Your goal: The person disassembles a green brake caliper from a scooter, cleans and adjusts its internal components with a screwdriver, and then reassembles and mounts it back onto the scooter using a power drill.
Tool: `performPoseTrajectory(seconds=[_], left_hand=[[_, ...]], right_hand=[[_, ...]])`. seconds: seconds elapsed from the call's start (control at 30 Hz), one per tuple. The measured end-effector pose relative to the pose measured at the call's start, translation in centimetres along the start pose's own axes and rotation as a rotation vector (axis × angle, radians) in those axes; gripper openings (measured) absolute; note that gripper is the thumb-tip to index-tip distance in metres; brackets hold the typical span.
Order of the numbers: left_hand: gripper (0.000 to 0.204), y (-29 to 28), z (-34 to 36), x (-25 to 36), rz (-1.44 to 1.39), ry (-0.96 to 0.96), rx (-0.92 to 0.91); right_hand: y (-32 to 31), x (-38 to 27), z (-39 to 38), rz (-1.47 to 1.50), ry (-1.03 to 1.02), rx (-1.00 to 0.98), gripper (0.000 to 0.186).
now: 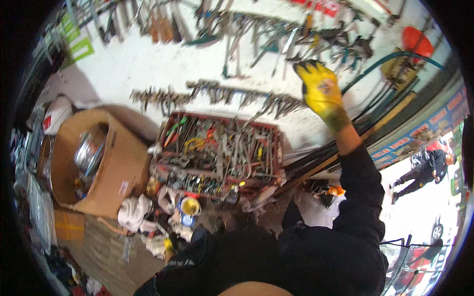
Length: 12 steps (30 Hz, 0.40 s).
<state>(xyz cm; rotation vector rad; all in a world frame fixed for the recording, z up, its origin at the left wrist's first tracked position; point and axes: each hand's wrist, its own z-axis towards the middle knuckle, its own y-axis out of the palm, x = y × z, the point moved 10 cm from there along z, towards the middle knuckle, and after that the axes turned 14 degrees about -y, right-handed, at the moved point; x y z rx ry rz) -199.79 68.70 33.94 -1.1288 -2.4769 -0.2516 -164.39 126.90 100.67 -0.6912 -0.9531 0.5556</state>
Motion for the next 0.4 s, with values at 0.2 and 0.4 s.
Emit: performPoseTrajectory(seconds=[0.2, 0.4], left_hand=[[0.025, 1.8, 0.5, 1.8, 0.114, 0.141, -0.073], [0.024, 4.1, -1.7, 4.3, 0.202, 0.34, -0.107]], right_hand=[[0.9, -10.9, -7.6, 0.804, -0.015, 0.275, 0.036], [14.3, -28.9, -16.6, 2.059, 0.894, -0.096, 0.036]])
